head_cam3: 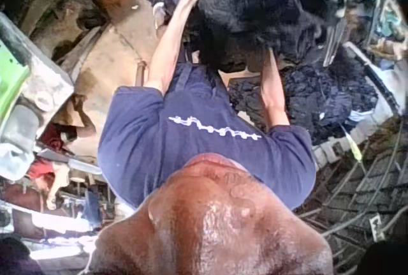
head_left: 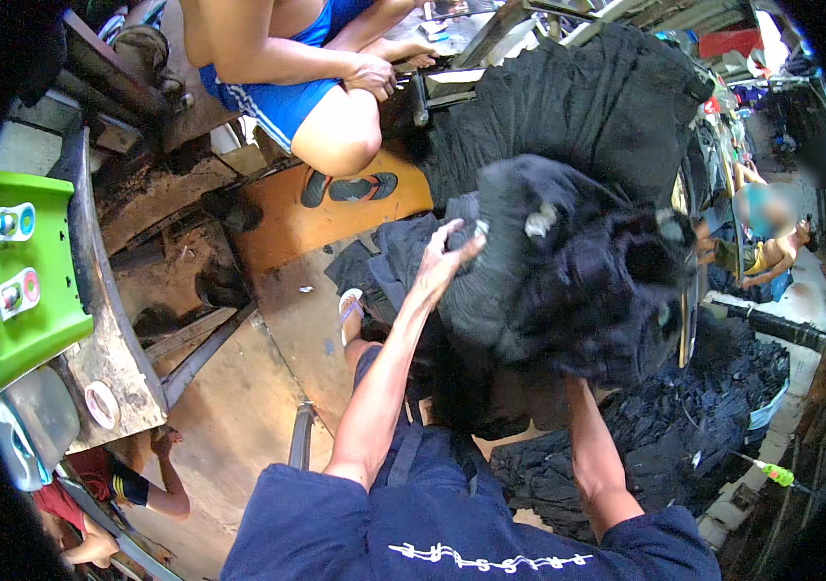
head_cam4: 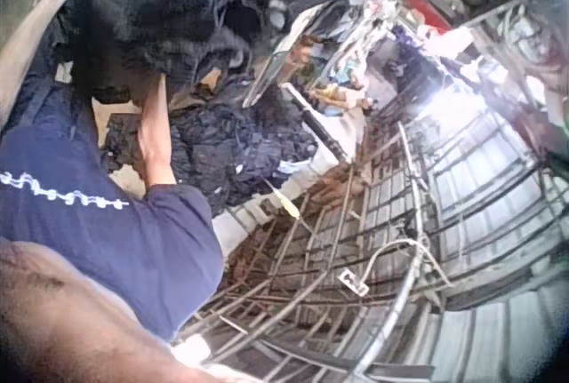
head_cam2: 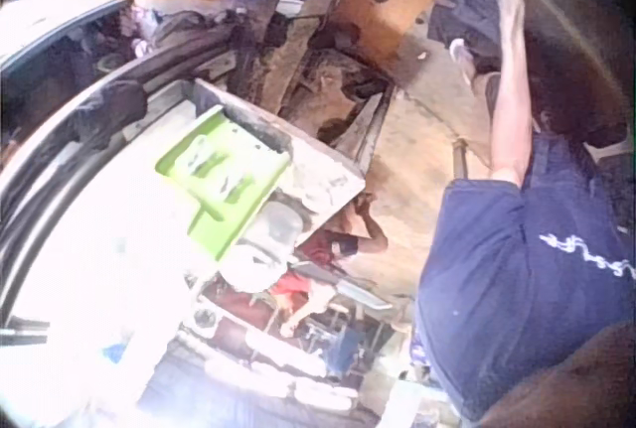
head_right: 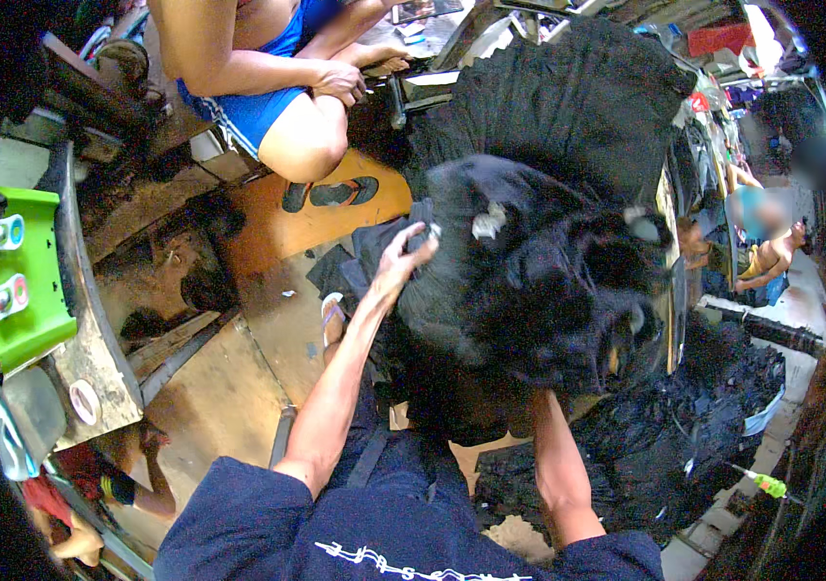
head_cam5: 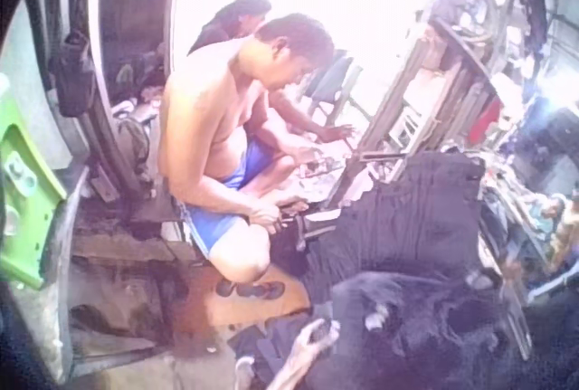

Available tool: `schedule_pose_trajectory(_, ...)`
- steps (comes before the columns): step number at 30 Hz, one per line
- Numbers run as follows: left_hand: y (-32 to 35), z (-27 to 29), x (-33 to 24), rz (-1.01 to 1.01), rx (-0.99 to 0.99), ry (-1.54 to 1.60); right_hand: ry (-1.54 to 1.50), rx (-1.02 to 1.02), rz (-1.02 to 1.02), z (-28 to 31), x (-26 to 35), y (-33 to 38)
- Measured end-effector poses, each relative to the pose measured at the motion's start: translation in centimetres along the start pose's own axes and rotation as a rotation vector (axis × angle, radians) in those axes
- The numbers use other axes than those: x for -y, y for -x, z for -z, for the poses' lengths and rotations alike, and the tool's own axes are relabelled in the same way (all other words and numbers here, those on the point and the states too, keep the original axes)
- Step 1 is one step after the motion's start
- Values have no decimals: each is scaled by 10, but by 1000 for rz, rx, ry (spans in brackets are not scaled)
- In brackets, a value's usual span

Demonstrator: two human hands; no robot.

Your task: The person picks up black shorts from a pile, unfolds them, and uses a handheld electric tool to work on the seams and pockets. They repeatedly flip and reposition the shorts to access different areas, then place the finished item aside and pick up another pair to repeat the process.

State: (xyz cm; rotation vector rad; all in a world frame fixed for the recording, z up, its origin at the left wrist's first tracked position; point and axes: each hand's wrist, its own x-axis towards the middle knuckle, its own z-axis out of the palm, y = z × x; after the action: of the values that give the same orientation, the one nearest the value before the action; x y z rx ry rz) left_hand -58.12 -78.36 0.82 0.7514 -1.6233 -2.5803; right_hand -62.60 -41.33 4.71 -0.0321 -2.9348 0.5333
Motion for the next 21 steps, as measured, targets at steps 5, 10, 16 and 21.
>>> schedule_pose_trajectory(5, -5, 9, -37, 156, -71, -176, 35, 42, -61, 82, -4, 18)
schedule_pose_trajectory(10, -45, 4, -37, -50, -89, -900, 55, 67, -124, 109, -4, 14)
schedule_pose_trajectory(16, -70, -1, -12, 46, -10, -251, 61, 63, -154, 81, -5, 24)
schedule_pose_trajectory(21, -36, -14, -32, 97, 95, -130, 59, 80, -189, 123, -22, 29)
